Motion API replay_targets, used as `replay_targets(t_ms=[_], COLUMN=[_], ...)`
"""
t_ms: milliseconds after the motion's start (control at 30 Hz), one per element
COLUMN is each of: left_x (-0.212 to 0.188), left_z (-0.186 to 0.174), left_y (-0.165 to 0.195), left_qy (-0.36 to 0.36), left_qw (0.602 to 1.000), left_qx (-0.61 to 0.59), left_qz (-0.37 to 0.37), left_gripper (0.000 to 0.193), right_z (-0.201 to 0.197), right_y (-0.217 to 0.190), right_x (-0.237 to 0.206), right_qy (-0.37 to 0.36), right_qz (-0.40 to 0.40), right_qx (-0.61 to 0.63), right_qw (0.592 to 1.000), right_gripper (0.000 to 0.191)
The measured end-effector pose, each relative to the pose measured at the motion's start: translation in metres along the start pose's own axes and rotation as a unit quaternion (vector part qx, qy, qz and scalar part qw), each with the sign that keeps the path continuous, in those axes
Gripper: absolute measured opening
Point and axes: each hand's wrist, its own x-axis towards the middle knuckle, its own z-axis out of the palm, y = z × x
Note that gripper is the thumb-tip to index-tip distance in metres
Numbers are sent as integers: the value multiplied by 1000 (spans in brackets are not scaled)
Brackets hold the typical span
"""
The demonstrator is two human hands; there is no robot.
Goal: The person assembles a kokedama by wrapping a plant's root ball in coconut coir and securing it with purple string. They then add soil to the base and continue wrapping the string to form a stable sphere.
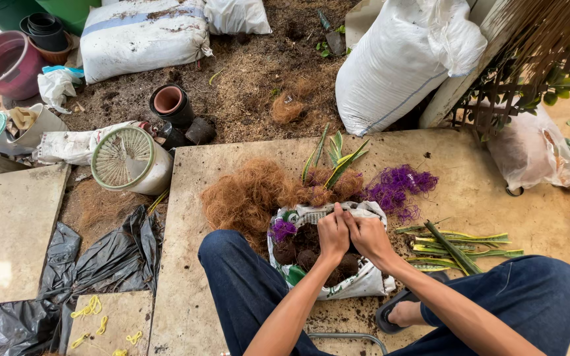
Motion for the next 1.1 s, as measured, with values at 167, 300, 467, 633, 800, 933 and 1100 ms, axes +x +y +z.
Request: replay_targets(t_ms=[167, 300, 467, 633, 800, 933, 1100], left_x=[2, 5, 10, -9, -11, 2, 3], left_z=[-3, 0, 9, 14, 8, 6, 6], left_y=[4, -3, -8, 5, 24, 14, -4], left_qy=[-25, 16, 144, 131, 26, 52, 79], left_qw=[998, 996, 937, 907, 988, 978, 957], left_qx=[20, -31, -172, -204, -86, -113, -143], left_qz=[-60, -87, -268, -345, -128, -168, -240], left_gripper=[81, 86, 83, 71, 66, 74, 75], right_z=[-4, -11, -5, 6, -6, -9, -6], right_y=[-3, -8, -4, 3, -2, -9, -3], right_x=[4, 4, -14, -13, -6, -8, -8], right_qy=[7, -9, 14, 39, 102, 73, 23], right_qz=[18, 57, 123, 156, 56, -25, 93], right_qx=[-84, -117, 6, 130, 110, 49, 51], right_qw=[996, 991, 992, 978, 987, 996, 994], right_gripper=[80, 79, 67, 72, 73, 73, 82])
